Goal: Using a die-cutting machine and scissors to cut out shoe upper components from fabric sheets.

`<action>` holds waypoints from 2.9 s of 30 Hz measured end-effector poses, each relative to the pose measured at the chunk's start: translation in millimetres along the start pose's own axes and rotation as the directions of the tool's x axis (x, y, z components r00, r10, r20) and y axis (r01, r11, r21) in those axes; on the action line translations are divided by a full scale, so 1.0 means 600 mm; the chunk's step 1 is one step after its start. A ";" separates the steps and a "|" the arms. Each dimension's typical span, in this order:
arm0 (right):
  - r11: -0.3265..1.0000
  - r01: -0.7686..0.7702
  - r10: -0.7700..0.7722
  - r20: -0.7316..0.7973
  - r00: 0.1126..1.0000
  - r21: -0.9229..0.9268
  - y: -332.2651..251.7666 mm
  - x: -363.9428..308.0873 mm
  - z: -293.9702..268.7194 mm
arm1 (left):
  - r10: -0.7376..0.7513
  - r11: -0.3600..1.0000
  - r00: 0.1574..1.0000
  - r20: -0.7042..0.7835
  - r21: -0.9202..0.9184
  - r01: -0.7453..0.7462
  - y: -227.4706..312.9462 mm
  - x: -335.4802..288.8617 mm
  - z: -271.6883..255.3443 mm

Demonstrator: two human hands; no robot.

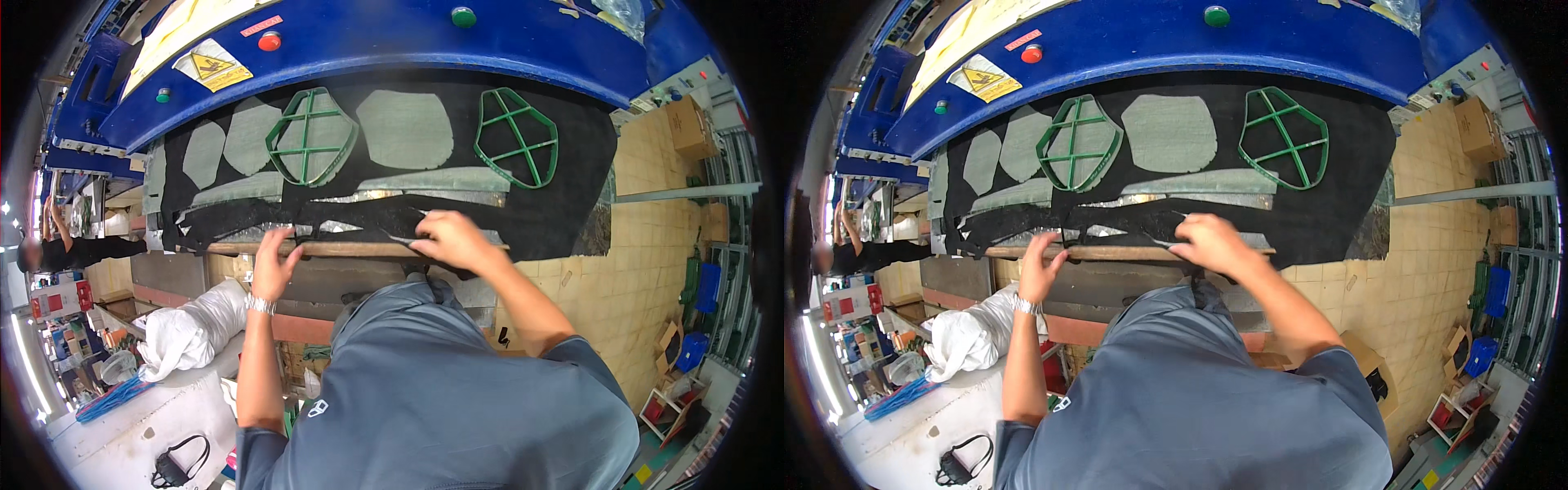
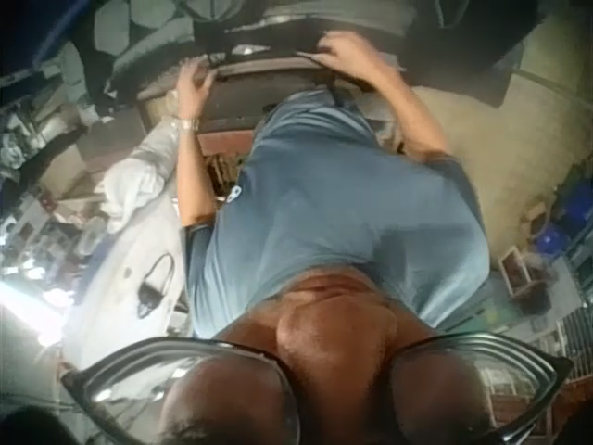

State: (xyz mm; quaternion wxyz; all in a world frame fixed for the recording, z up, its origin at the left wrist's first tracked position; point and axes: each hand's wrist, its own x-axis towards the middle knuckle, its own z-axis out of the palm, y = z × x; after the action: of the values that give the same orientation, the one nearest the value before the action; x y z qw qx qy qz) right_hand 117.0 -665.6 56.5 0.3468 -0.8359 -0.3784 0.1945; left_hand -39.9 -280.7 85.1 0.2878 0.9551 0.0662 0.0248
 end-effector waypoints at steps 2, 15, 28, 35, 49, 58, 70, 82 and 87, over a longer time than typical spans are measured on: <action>0.979 0.008 -0.040 -0.152 0.988 -0.204 0.040 0.013 -0.089 | 0.061 0.994 0.998 -0.005 0.089 -0.060 -0.022 0.071 -0.007; 0.849 -0.321 0.174 -0.352 0.920 -0.420 0.191 0.093 -0.252 | 0.065 0.966 0.998 -0.002 0.251 -0.062 -0.072 0.267 -0.003; 0.706 -0.413 0.152 -0.447 0.882 -0.575 0.272 0.062 -0.164 | 0.001 1.000 0.637 -0.771 0.021 0.023 -0.268 0.019 0.070; 0.606 -0.436 0.179 -0.420 0.890 -0.665 0.268 0.057 -0.180 | 0.104 0.987 0.626 -0.773 0.000 -0.164 -0.304 0.013 0.090; 0.599 -0.415 0.234 -0.346 0.909 -0.685 0.257 0.070 -0.174 | -0.035 0.968 0.821 -0.570 -0.223 -0.113 -0.298 0.003 0.062; 0.669 -0.455 0.186 -0.460 0.868 -0.588 0.258 0.037 -0.163 | -0.001 0.996 0.812 -0.584 0.068 0.050 -0.255 0.026 0.056; 0.761 -0.419 0.128 -0.517 0.846 -0.496 0.219 0.073 -0.180 | -0.316 0.927 0.912 -0.261 -0.287 0.239 -0.189 0.068 0.003; 0.730 -0.062 0.292 0.228 0.929 -0.681 0.161 0.025 -0.326 | 0.089 0.882 0.983 0.157 0.446 -0.152 -0.030 0.271 -0.002; 0.846 -0.082 0.205 0.180 0.962 -0.526 0.170 0.007 -0.347 | 0.009 0.926 0.992 0.125 0.372 -0.056 -0.015 0.280 -0.006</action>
State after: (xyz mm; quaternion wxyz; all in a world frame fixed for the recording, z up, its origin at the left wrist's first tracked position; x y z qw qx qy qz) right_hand 292.8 -800.8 124.5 0.0496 -0.8959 -0.3899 0.2072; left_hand 124.9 -247.7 84.7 0.1031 0.9931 0.0362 -0.0416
